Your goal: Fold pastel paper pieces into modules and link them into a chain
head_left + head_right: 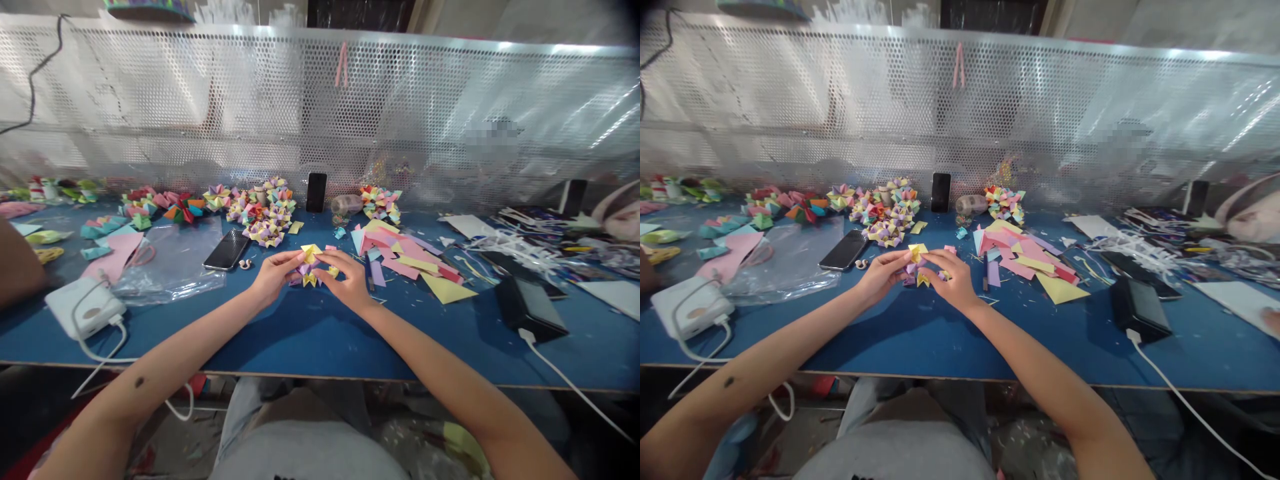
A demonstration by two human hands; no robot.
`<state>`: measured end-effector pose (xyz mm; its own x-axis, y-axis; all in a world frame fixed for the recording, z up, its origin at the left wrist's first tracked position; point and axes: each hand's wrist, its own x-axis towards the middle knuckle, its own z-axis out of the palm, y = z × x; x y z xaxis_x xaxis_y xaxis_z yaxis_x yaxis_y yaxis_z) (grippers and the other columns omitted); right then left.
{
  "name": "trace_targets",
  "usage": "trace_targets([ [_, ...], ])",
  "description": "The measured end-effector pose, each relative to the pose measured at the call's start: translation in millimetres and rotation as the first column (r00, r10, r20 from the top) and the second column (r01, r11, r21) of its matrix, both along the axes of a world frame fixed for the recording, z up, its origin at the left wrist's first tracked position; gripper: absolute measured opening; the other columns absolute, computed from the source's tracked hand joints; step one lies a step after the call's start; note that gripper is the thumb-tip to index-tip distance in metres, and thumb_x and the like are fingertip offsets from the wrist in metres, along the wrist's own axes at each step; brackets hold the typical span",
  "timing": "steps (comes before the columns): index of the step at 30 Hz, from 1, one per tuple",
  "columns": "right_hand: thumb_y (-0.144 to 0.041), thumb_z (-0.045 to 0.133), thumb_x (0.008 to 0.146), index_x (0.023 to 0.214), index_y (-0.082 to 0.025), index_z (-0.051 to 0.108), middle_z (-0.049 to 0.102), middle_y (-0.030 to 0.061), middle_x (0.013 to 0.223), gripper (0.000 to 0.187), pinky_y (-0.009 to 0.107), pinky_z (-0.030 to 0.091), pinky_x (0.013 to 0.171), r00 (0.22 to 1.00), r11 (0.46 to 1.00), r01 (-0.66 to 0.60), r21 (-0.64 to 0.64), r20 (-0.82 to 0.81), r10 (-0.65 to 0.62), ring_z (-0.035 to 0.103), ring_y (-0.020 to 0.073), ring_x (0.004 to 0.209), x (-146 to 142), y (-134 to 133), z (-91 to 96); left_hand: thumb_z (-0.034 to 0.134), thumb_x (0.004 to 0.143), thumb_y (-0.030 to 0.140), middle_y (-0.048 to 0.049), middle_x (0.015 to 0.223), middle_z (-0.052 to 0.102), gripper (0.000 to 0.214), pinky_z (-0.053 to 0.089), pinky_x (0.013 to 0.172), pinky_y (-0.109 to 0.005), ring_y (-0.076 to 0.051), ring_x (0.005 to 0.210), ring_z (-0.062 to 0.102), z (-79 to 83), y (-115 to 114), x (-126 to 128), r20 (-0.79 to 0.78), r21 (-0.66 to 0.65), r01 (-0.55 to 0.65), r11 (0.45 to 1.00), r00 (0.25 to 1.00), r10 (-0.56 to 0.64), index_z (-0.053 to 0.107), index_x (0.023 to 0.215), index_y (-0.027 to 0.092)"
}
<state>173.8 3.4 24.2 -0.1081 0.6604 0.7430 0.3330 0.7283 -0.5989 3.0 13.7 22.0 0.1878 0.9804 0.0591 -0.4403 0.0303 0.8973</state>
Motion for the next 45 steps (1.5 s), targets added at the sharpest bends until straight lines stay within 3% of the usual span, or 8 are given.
trace_targets([
  [6, -0.031, 0.065, 0.077, 0.094, -0.027, 0.069, 0.067, 0.0024, 0.097, 0.017, 0.037, 0.055, 0.08, 0.997, 0.998, -0.033, -0.059, -0.076, 0.029, 0.064, 0.0177, 0.088, 1.7, 9.2, -4.2, 0.071, 0.07, 0.029, -0.0056, 0.092, 0.069, 0.027, 0.055, 0.071, -0.029, -0.014, 0.076, 0.063, 4.6, 8.8, -12.9, -0.049, 0.071, 0.181, 0.981, 0.983, -0.178, 0.071, 0.095, 0.019],
  [11, -0.035, 0.069, 0.072, 0.089, -0.024, 0.069, 0.069, 0.0024, 0.087, 0.02, 0.037, 0.057, 0.076, 0.985, 0.987, -0.078, -0.14, -0.166, 0.054, 0.067, 0.0179, 0.078, 0.9, 17.4, -13.1, 0.072, 0.07, 0.023, -0.0041, 0.093, 0.07, 0.025, 0.054, 0.071, -0.026, -0.013, 0.078, 0.064, 1.7, 13.8, -18.3, -0.137, 0.154, 0.167, 0.974, 0.98, -0.146, 0.071, 0.095, 0.02],
  [15, -0.036, 0.07, 0.07, 0.084, -0.024, 0.069, 0.069, 0.0021, 0.086, 0.018, 0.037, 0.056, 0.076, 0.973, 0.984, -0.081, -0.16, -0.228, 0.043, 0.066, 0.018, 0.079, 0.6, 17.8, -12.5, 0.07, 0.072, 0.027, -0.0044, 0.097, 0.069, 0.031, 0.055, 0.073, -0.028, -0.015, 0.083, 0.065, 2.7, 13.4, -18.7, -0.19, 0.186, 0.235, 0.954, 0.961, -0.2, 0.069, 0.102, 0.022],
  [19, -0.034, 0.072, 0.069, 0.078, -0.024, 0.07, 0.068, 0.0013, 0.08, 0.014, 0.035, 0.055, 0.074, 0.965, 0.981, -0.103, -0.163, -0.257, 0.059, 0.064, 0.0173, 0.078, -0.5, 16.3, -11.1, 0.075, 0.065, 0.027, -0.0066, 0.092, 0.072, 0.039, 0.054, 0.075, -0.032, -0.019, 0.082, 0.067, 1.0, 11.4, -15.2, -0.261, 0.314, 0.156, 0.936, 0.963, -0.073, 0.068, 0.103, 0.019],
  [23, -0.034, 0.073, 0.067, 0.079, -0.023, 0.069, 0.067, 0.0015, 0.079, 0.017, 0.035, 0.055, 0.071, 0.954, 0.966, -0.164, -0.198, -0.279, 0.105, 0.064, 0.0171, 0.074, -2.9, 15.2, -14.0, 0.075, 0.064, 0.027, -0.0058, 0.087, 0.072, 0.034, 0.054, 0.072, -0.03, -0.018, 0.077, 0.067, -3.0, 9.0, -10.9, -0.26, 0.384, 0.046, 0.922, 0.964, 0.06, 0.07, 0.096, 0.018],
  [35, -0.031, 0.072, 0.067, 0.087, -0.024, 0.068, 0.069, 0.0014, 0.088, 0.021, 0.034, 0.054, 0.076, 0.92, 0.936, -0.241, -0.258, -0.368, 0.135, 0.066, 0.0178, 0.081, -7.6, 11.2, -14.0, 0.073, 0.066, 0.024, -0.0042, 0.078, 0.072, 0.036, 0.053, 0.064, -0.023, -0.014, 0.068, 0.066, -0.8, 4.5, -10.3, -0.25, 0.396, 0.077, 0.915, 0.968, 0.027, 0.067, 0.101, 0.016],
  [40, -0.026, 0.073, 0.065, 0.092, -0.025, 0.068, 0.068, 0.0011, 0.086, 0.028, 0.031, 0.053, 0.07, 0.922, 0.931, -0.254, -0.262, -0.358, 0.151, 0.063, 0.0161, 0.077, -9.0, 6.0, -10.7, 0.071, 0.069, 0.026, -0.0063, 0.083, 0.073, 0.034, 0.054, 0.068, -0.026, -0.017, 0.074, 0.068, -0.9, 2.4, -8.8, -0.271, 0.476, 0.034, 0.879, 0.956, 0.11, 0.068, 0.101, 0.015],
  [45, -0.022, 0.071, 0.066, 0.078, -0.024, 0.069, 0.065, 0.0003, 0.083, 0.013, 0.029, 0.051, 0.069, 0.92, 0.94, -0.246, -0.237, -0.362, 0.149, 0.061, 0.0153, 0.078, -9.6, 4.2, -8.2, 0.068, 0.072, 0.026, -0.0079, 0.086, 0.072, 0.022, 0.055, 0.07, -0.028, -0.018, 0.076, 0.068, -2.8, 0.4, -9.0, -0.345, 0.589, -0.014, 0.808, 0.9, 0.267, 0.07, 0.091, 0.015],
])
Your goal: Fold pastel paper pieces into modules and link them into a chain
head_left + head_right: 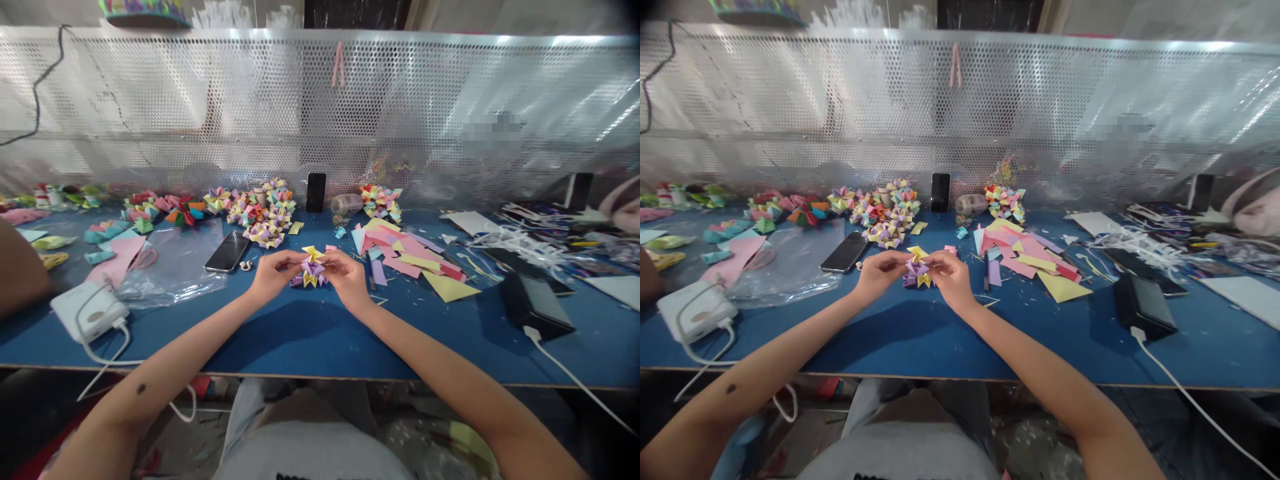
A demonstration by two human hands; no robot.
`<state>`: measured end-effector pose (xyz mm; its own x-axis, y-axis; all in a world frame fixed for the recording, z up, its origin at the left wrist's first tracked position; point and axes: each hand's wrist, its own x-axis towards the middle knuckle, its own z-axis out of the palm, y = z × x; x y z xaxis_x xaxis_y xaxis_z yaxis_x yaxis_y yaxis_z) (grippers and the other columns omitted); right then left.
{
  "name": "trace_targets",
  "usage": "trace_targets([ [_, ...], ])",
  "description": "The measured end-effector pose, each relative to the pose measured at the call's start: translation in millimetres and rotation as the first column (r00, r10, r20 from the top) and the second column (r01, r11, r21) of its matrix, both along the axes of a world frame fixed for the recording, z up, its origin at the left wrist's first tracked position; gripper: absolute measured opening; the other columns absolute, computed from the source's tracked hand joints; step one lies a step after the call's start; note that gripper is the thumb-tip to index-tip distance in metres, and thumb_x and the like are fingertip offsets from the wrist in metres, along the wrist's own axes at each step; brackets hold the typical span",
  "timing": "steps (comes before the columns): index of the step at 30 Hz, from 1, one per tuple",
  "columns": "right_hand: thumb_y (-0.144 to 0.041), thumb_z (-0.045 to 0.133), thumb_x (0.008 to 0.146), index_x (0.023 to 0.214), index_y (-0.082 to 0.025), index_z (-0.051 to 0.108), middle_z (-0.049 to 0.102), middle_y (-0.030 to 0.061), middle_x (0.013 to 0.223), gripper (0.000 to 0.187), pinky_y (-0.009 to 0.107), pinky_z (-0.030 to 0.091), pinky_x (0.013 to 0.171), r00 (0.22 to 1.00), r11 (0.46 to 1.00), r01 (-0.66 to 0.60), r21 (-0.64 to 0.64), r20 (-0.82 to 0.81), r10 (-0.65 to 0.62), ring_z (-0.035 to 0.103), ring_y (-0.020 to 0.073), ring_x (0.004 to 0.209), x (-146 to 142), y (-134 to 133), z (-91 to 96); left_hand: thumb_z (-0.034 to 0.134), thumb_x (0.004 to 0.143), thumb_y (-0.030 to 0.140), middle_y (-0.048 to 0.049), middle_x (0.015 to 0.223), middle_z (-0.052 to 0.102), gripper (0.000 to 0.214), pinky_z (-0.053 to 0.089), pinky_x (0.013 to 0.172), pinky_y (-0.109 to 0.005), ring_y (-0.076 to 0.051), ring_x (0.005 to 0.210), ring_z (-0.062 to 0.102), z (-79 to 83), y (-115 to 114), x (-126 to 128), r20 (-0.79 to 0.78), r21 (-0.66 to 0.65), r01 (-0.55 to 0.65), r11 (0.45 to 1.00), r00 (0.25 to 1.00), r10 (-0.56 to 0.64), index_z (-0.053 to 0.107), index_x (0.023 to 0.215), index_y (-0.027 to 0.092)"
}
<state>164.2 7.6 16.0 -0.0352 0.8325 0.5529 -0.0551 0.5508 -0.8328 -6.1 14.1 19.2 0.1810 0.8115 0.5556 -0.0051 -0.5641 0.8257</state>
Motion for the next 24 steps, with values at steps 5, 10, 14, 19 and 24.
trace_targets([
  [5, -0.023, 0.07, 0.066, 0.077, -0.025, 0.069, 0.064, 0.0011, 0.084, 0.01, 0.029, 0.05, 0.068, 1.0, 1.0, 0.019, 0.006, 0.021, -0.02, 0.06, 0.0159, 0.08, 0.9, 2.9, -1.0, 0.068, 0.072, 0.027, -0.0074, 0.091, 0.07, 0.024, 0.054, 0.067, -0.025, -0.016, 0.078, 0.066, 0.9, 0.0, -2.3, -0.064, 0.036, -0.054, 0.998, 0.996, 0.057, 0.07, 0.094, 0.018],
  [10, -0.03, 0.071, 0.065, 0.077, -0.021, 0.068, 0.065, 0.0025, 0.081, 0.015, 0.03, 0.051, 0.065, 0.997, 0.999, 0.031, -0.044, 0.075, -0.028, 0.061, 0.0163, 0.073, 1.5, 7.4, -7.7, 0.066, 0.074, 0.027, -0.0074, 0.09, 0.069, 0.016, 0.051, 0.07, -0.025, -0.017, 0.084, 0.063, -3.7, 3.8, -1.5, -0.076, 0.046, -0.118, 0.992, 0.99, 0.121, 0.071, 0.085, 0.018],
  [14, -0.037, 0.07, 0.067, 0.074, -0.019, 0.066, 0.064, 0.0021, 0.073, 0.02, 0.028, 0.05, 0.059, 0.991, 0.997, 0.044, -0.066, 0.128, -0.035, 0.061, 0.0151, 0.064, 4.0, 11.5, -11.7, 0.064, 0.074, 0.024, -0.0043, 0.076, 0.069, 0.011, 0.048, 0.065, -0.025, -0.014, 0.068, 0.062, -7.6, 5.5, -1.2, -0.082, -0.012, -0.13, 0.991, 0.988, 0.129, 0.07, 0.081, 0.016],
  [19, -0.039, 0.068, 0.07, 0.072, -0.019, 0.063, 0.063, 0.0016, 0.072, 0.021, 0.028, 0.051, 0.06, 0.977, 0.999, 0.051, -0.01, 0.209, -0.048, 0.061, 0.0148, 0.065, 4.8, 11.0, -10.4, 0.068, 0.07, 0.026, -0.0029, 0.069, 0.067, 0.011, 0.046, 0.059, -0.023, -0.013, 0.062, 0.059, -3.2, 5.8, -3.1, -0.044, -0.107, -0.066, 0.992, 0.997, 0.062, 0.069, 0.073, 0.015],
  [24, -0.036, 0.06, 0.079, 0.079, -0.02, 0.059, 0.061, 0.0027, 0.079, 0.016, 0.03, 0.051, 0.069, 0.951, 0.977, 0.162, 0.136, 0.243, -0.192, 0.06, 0.0155, 0.073, 2.1, 1.5, -3.4, 0.06, 0.077, 0.043, -0.006, 0.083, 0.066, 0.03, 0.052, 0.065, -0.028, -0.017, 0.075, 0.063, 6.4, 2.7, 0.0, 0.073, -0.268, 0.08, 0.96, 0.995, -0.063, 0.063, 0.09, 0.016],
])
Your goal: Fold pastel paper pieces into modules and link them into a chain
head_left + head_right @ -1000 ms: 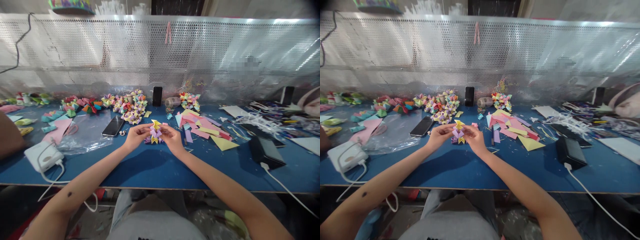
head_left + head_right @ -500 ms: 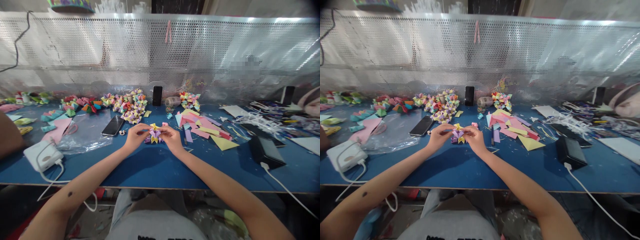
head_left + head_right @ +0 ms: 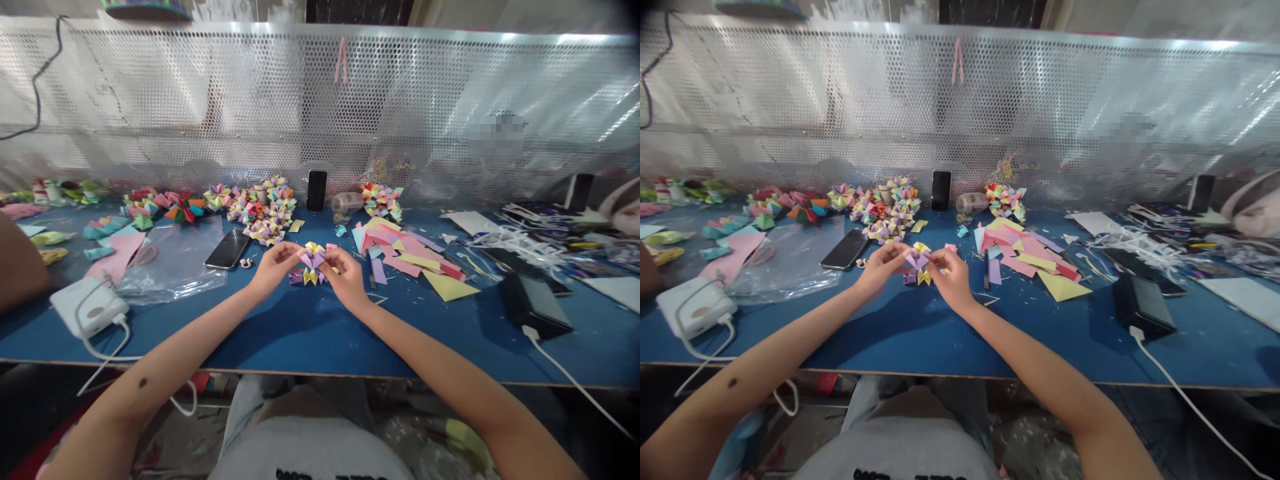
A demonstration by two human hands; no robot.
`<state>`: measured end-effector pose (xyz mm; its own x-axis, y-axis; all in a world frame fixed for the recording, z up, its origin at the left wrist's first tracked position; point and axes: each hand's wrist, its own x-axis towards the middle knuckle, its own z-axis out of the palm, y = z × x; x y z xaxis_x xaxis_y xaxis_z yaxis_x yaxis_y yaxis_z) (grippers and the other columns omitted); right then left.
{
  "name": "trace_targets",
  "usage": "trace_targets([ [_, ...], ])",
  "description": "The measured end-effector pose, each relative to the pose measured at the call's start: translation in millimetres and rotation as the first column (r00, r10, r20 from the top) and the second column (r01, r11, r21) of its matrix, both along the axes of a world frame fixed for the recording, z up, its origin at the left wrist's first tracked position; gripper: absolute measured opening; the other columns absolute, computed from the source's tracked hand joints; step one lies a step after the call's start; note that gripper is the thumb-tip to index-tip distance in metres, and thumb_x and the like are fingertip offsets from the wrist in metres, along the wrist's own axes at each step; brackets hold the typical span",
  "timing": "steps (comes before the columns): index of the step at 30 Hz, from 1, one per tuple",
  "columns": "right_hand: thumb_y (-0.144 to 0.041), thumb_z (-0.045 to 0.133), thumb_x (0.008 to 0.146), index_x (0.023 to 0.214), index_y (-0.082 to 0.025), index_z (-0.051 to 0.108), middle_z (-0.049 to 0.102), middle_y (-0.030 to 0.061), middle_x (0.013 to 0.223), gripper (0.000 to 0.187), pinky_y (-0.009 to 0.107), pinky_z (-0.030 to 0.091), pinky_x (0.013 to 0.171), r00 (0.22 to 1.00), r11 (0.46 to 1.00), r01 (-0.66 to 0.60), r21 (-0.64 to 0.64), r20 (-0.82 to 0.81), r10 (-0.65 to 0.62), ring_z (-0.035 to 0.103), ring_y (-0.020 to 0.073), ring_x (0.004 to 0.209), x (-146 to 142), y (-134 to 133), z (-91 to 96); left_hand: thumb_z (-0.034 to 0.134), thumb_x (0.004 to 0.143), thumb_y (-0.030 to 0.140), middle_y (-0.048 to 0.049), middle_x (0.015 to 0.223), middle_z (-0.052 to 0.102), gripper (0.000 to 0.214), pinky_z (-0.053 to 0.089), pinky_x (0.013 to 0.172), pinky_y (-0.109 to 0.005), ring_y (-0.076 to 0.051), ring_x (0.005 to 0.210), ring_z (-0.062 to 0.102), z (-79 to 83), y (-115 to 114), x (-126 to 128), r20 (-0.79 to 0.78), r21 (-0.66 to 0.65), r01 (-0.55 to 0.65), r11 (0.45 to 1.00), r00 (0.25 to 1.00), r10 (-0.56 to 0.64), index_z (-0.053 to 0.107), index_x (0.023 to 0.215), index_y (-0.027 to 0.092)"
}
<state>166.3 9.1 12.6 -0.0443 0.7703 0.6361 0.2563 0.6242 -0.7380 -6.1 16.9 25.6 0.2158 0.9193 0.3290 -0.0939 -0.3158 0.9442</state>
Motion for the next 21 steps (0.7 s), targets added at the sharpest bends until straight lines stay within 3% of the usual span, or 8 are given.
trace_targets([
  [2, -0.033, 0.06, 0.079, 0.077, -0.021, 0.058, 0.062, 0.0031, 0.08, 0.013, 0.032, 0.05, 0.073, 0.998, 0.997, 0.04, 0.065, 0.047, -0.043, 0.06, 0.0166, 0.077, 0.0, -3.0, 2.5, 0.051, 0.081, 0.05, -0.0073, 0.089, 0.065, 0.039, 0.054, 0.066, -0.032, -0.018, 0.079, 0.063, 3.6, -2.5, 1.6, 0.09, -0.158, 0.141, 0.977, 0.988, -0.128, 0.06, 0.1, 0.017],
  [5, -0.03, 0.061, 0.079, 0.075, -0.022, 0.061, 0.064, 0.0028, 0.081, 0.008, 0.035, 0.047, 0.08, 0.985, 0.99, 0.043, 0.137, 0.16, -0.065, 0.06, 0.0181, 0.082, 0.3, -4.3, 2.7, 0.062, 0.076, 0.044, -0.0058, 0.089, 0.064, 0.034, 0.055, 0.066, -0.03, -0.016, 0.078, 0.062, 7.8, -3.6, 1.0, 0.191, -0.301, 0.281, 0.911, 0.954, -0.231, 0.06, 0.098, 0.018],
  [7, -0.03, 0.059, 0.08, 0.082, -0.023, 0.064, 0.065, 0.0028, 0.087, 0.008, 0.035, 0.045, 0.085, 0.969, 0.987, 0.031, 0.156, 0.239, -0.068, 0.059, 0.0186, 0.088, 0.3, -3.2, 0.9, 0.069, 0.071, 0.035, -0.0052, 0.09, 0.064, 0.029, 0.055, 0.064, -0.026, -0.015, 0.078, 0.061, 9.7, 0.1, -2.9, 0.197, -0.272, 0.213, 0.938, 0.967, -0.162, 0.06, 0.091, 0.017],
  [11, -0.036, 0.055, 0.083, 0.104, -0.024, 0.061, 0.064, 0.005, 0.1, 0.024, 0.037, 0.043, 0.089, 0.921, 0.99, 0.024, 0.142, 0.382, -0.077, 0.057, 0.0203, 0.098, -1.8, 4.2, -1.3, 0.07, 0.067, 0.029, -0.0024, 0.089, 0.062, 0.025, 0.055, 0.062, -0.026, -0.014, 0.078, 0.06, 11.4, 15.6, -17.2, 0.241, -0.219, 0.043, 0.975, 0.97, 0.011, 0.057, 0.086, 0.018],
  [14, -0.043, 0.058, 0.079, 0.104, -0.023, 0.061, 0.065, 0.0065, 0.097, 0.033, 0.04, 0.042, 0.087, 0.864, 0.995, 0.0, 0.099, 0.501, -0.05, 0.057, 0.0235, 0.095, -9.0, 15.0, -0.1, 0.069, 0.064, 0.022, -0.0004, 0.081, 0.059, 0.027, 0.056, 0.063, -0.026, -0.014, 0.077, 0.059, 11.9, 23.7, -25.9, 0.217, -0.229, 0.041, 0.973, 0.976, 0.01, 0.06, 0.09, 0.019],
  [16, -0.045, 0.065, 0.072, 0.097, -0.021, 0.064, 0.067, 0.006, 0.081, 0.034, 0.044, 0.04, 0.086, 0.828, 0.998, -0.016, 0.061, 0.56, -0.021, 0.059, 0.0255, 0.086, -16.6, 22.9, 0.2, 0.064, 0.065, 0.02, -0.0013, 0.081, 0.058, 0.027, 0.055, 0.062, -0.026, -0.014, 0.077, 0.059, 12.5, 24.9, -27.9, 0.187, -0.242, 0.053, 0.969, 0.982, -0.007, 0.063, 0.092, 0.017],
  [19, -0.034, 0.072, 0.064, 0.087, -0.021, 0.066, 0.064, 0.002, 0.063, 0.027, 0.05, 0.035, 0.089, 0.807, 0.999, -0.041, 0.002, 0.589, 0.032, 0.06, 0.0257, 0.077, -26.5, 30.7, 1.2, 0.058, 0.067, 0.02, -0.0015, 0.079, 0.057, 0.026, 0.053, 0.054, -0.023, -0.014, 0.07, 0.059, 13.9, 24.0, -27.7, 0.129, -0.264, 0.061, 0.963, 0.991, -0.028, 0.063, 0.092, 0.017],
  [21, -0.025, 0.071, 0.063, 0.088, -0.022, 0.065, 0.065, -0.0001, 0.063, 0.026, 0.047, 0.036, 0.088, 0.817, 0.997, -0.07, -0.039, 0.571, 0.079, 0.062, 0.0232, 0.074, -27.7, 32.8, 5.5, 0.057, 0.065, 0.018, 0.0001, 0.074, 0.056, 0.023, 0.048, 0.047, -0.019, -0.012, 0.062, 0.058, 14.4, 24.8, -28.4, 0.088, -0.272, 0.055, 0.961, 0.996, -0.032, 0.061, 0.088, 0.017],
])
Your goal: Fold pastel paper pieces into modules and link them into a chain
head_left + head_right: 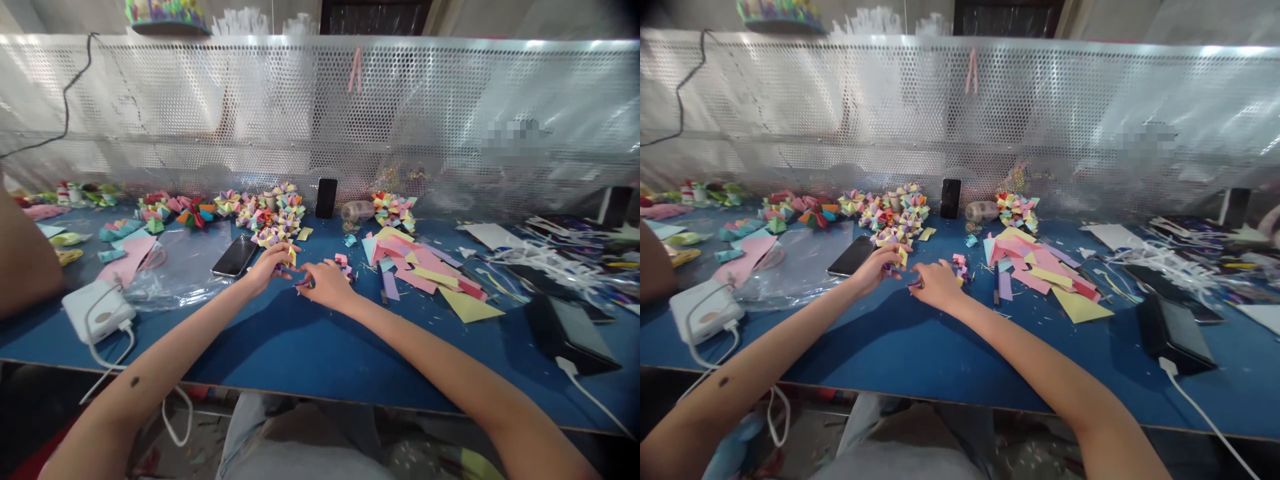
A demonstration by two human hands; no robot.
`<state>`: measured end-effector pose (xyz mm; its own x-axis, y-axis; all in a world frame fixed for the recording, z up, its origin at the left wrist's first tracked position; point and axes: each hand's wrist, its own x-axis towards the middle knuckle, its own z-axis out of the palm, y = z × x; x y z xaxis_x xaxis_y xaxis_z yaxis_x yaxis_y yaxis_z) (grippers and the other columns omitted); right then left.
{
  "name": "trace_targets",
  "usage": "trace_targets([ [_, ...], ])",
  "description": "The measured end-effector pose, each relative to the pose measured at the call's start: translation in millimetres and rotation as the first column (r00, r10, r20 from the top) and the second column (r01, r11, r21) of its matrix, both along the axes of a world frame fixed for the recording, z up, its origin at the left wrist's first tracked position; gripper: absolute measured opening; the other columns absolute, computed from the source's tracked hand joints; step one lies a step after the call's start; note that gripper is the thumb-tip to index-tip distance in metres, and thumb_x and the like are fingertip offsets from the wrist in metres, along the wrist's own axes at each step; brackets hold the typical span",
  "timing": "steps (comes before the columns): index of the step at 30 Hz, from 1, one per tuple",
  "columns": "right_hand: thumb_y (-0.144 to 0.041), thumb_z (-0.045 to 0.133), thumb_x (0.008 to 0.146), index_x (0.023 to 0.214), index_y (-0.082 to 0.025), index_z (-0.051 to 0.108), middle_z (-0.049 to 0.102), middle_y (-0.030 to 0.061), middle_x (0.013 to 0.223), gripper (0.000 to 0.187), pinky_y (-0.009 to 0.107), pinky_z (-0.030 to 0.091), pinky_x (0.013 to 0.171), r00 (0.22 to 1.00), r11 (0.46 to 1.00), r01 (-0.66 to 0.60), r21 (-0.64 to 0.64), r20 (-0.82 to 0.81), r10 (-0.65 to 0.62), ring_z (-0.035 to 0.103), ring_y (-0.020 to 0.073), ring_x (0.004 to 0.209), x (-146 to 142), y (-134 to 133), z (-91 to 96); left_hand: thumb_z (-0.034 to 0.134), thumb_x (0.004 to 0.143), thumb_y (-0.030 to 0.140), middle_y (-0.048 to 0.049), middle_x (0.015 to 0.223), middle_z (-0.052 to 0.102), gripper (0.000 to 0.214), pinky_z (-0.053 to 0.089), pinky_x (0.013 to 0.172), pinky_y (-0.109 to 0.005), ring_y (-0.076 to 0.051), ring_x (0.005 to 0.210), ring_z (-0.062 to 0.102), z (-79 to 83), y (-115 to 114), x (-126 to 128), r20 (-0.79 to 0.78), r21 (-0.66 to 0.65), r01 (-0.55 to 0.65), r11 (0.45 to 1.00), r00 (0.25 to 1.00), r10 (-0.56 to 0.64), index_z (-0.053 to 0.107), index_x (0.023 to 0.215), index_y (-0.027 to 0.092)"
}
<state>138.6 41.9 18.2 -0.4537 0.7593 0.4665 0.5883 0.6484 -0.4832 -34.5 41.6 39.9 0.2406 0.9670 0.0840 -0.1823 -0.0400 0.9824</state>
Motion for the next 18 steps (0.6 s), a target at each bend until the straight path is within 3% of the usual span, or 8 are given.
trace_targets([
  [4, -0.022, 0.063, 0.07, 0.094, -0.023, 0.063, 0.068, 0.0005, 0.079, 0.025, 0.033, 0.046, 0.075, 0.991, 0.998, -0.022, -0.061, -0.136, 0.013, 0.063, 0.018, 0.077, 14.9, 7.6, 21.0, 0.054, 0.064, 0.016, 0.0045, 0.055, 0.048, 0.012, 0.031, 0.035, -0.014, -0.008, 0.046, 0.046, 0.7, 10.9, -3.4, -0.053, 0.005, 0.004, 1.0, 0.999, -0.004, 0.054, 0.076, 0.017],
  [8, -0.025, 0.06, 0.072, 0.092, -0.02, 0.062, 0.066, 0.0042, 0.085, 0.021, 0.033, 0.049, 0.075, 0.943, 0.995, 0.044, -0.093, -0.324, -0.073, 0.063, 0.0182, 0.081, 38.4, 33.6, 46.0, 0.056, 0.064, 0.016, 0.0063, 0.051, 0.046, 0.014, 0.018, 0.034, -0.014, -0.006, 0.04, 0.04, 11.5, 37.3, 4.4, -0.093, 0.034, 0.016, 0.999, 0.996, -0.013, 0.048, 0.074, 0.018],
  [13, -0.025, 0.056, 0.074, 0.091, -0.017, 0.063, 0.065, 0.0044, 0.082, 0.02, 0.029, 0.05, 0.067, 0.878, 0.989, 0.052, -0.137, -0.466, -0.11, 0.062, 0.0155, 0.073, 62.8, 66.9, 68.5, 0.06, 0.065, 0.016, 0.0063, 0.05, 0.047, 0.013, 0.02, 0.038, -0.015, -0.005, 0.042, 0.04, 45.0, 79.6, 43.9, -0.168, 0.125, 0.093, 0.988, 0.983, -0.071, 0.052, 0.075, 0.018],
  [18, -0.021, 0.051, 0.079, 0.089, -0.022, 0.064, 0.064, 0.0013, 0.087, 0.017, 0.028, 0.046, 0.069, 0.86, 0.99, 0.053, -0.134, -0.497, -0.113, 0.059, 0.0146, 0.076, 87.4, 72.8, 79.1, 0.062, 0.065, 0.017, 0.0058, 0.061, 0.05, 0.013, 0.029, 0.043, -0.016, -0.004, 0.046, 0.043, 65.7, 108.7, 89.2, -0.171, 0.237, 0.156, 0.959, 0.978, -0.116, 0.054, 0.075, 0.017],
])
